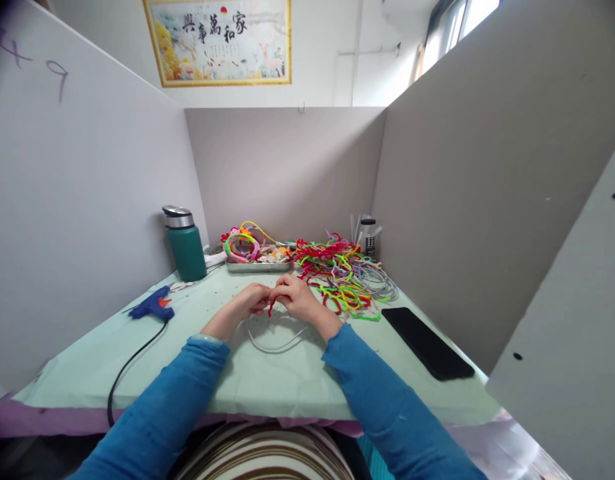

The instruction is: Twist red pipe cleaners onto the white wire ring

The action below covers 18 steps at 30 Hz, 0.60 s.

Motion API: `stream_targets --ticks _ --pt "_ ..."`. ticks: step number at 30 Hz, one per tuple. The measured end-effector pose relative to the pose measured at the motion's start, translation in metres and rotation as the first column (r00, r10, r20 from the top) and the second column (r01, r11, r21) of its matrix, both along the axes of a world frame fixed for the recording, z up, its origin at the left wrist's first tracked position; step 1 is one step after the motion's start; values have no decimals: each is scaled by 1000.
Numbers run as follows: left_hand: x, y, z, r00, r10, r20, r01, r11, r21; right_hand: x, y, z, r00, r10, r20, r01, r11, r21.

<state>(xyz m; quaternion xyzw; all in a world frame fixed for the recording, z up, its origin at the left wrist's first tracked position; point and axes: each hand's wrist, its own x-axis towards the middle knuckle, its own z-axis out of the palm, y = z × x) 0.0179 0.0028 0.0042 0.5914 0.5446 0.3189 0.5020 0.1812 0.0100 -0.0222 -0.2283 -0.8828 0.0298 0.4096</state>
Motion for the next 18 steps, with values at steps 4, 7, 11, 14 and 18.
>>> stream_targets --ticks 4,7,11,14,18 --pt "0 1 -2 1000 23 2 -23 1000 -9 -1 1 -2 997 -53 56 50 997 55" --pt "0 2 -2 1000 13 8 -13 1000 -4 -1 1 -3 993 -82 80 76 993 86" --pt "-1 0 -2 999 -21 39 20 1000 6 -1 2 -4 991 -105 77 98 991 88" --pt "-1 -1 0 999 -23 39 23 1000 12 -1 0 -4 993 -104 48 102 994 39" --pt "-1 -1 0 997 -60 44 60 998 16 -1 -2 -3 995 -99 15 99 995 -20"
